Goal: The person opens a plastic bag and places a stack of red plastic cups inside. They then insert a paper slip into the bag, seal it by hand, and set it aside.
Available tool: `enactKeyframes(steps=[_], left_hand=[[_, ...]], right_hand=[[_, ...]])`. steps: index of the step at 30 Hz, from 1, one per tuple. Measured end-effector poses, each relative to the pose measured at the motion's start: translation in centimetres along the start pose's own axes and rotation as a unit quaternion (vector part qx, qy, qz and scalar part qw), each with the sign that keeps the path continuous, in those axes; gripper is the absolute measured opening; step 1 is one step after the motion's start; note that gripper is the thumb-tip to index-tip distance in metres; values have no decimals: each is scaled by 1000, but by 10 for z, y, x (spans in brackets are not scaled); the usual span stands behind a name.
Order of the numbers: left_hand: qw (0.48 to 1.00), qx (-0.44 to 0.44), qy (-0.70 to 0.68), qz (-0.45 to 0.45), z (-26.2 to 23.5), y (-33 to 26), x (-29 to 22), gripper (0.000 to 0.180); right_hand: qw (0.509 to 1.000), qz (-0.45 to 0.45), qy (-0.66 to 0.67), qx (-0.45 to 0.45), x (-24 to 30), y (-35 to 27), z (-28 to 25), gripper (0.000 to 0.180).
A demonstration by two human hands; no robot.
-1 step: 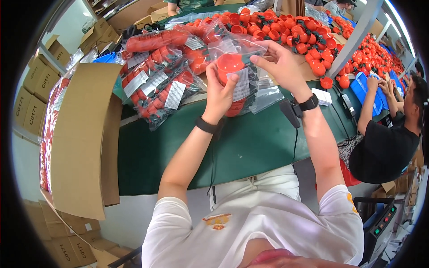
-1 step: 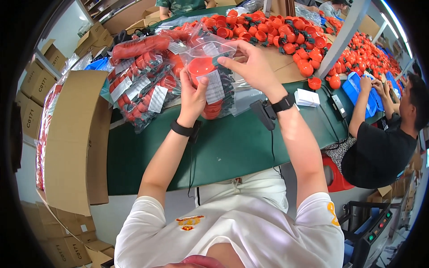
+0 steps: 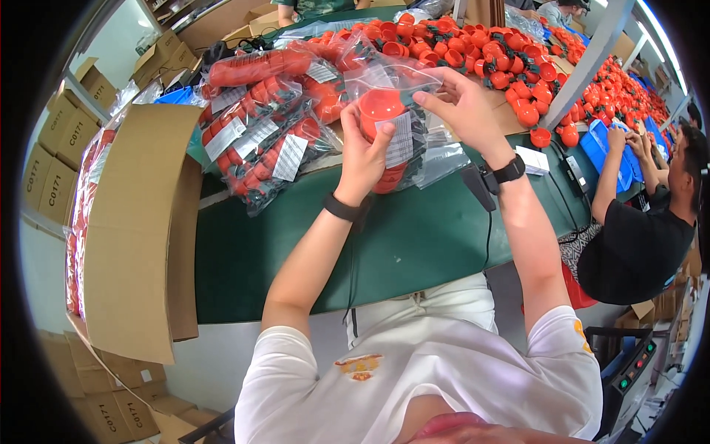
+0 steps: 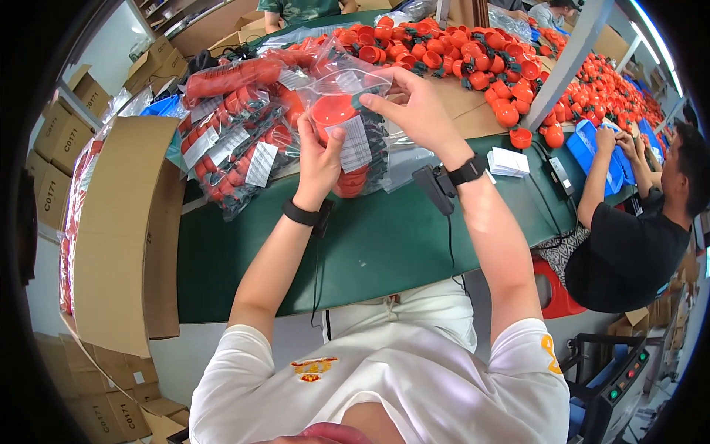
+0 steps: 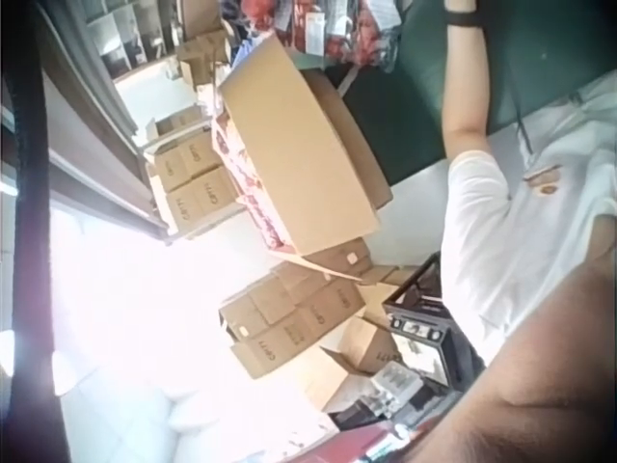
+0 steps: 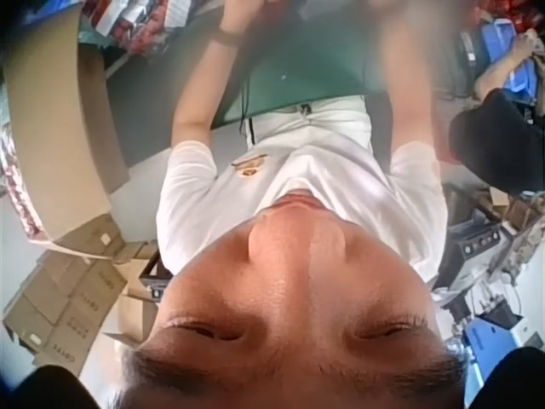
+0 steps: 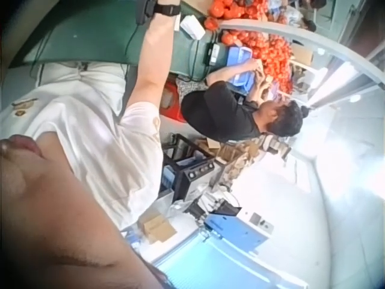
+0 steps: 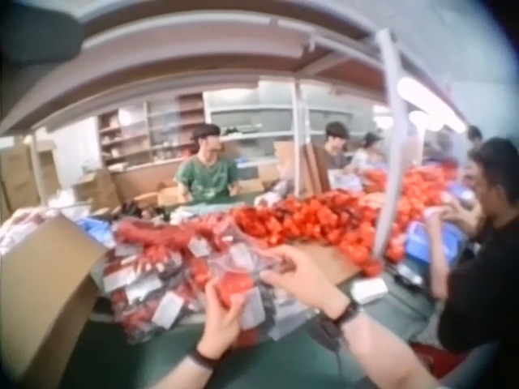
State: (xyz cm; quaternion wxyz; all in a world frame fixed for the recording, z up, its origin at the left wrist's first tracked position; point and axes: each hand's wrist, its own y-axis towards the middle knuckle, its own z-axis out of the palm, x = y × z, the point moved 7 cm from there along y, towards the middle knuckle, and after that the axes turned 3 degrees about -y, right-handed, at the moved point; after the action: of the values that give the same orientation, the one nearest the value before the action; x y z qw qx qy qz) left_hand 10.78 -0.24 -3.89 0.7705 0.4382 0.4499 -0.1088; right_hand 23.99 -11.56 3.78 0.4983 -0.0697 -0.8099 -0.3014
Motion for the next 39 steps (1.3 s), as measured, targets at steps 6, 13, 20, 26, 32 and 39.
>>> enactKeyframes(steps=[6, 13, 20, 26, 32, 39], left_hand=[[998, -19, 55, 6, -1, -2, -2, 59], [1000, -3, -20, -2, 4, 2, -19, 64], [996, 6, -82, -44, 2, 2, -21, 63], [998, 2, -50, -26, 4, 1, -21, 64], [999, -27, -38, -16, 6, -5, -18, 69], [999, -19, -24, -10, 6, -4, -22, 72]], right_hand=[[992, -71, -102, -16, 4, 7, -2, 27], [991, -101, -84, -9, 9, 9, -4, 20], [989, -76, 125, -10, 16, -2, -2, 48], [996, -29, 43, -66, -5, -12, 0, 43], [993, -9, 78, -90, -1, -12, 7, 38], [987, -16, 140, -75, 1, -18, -2, 38]])
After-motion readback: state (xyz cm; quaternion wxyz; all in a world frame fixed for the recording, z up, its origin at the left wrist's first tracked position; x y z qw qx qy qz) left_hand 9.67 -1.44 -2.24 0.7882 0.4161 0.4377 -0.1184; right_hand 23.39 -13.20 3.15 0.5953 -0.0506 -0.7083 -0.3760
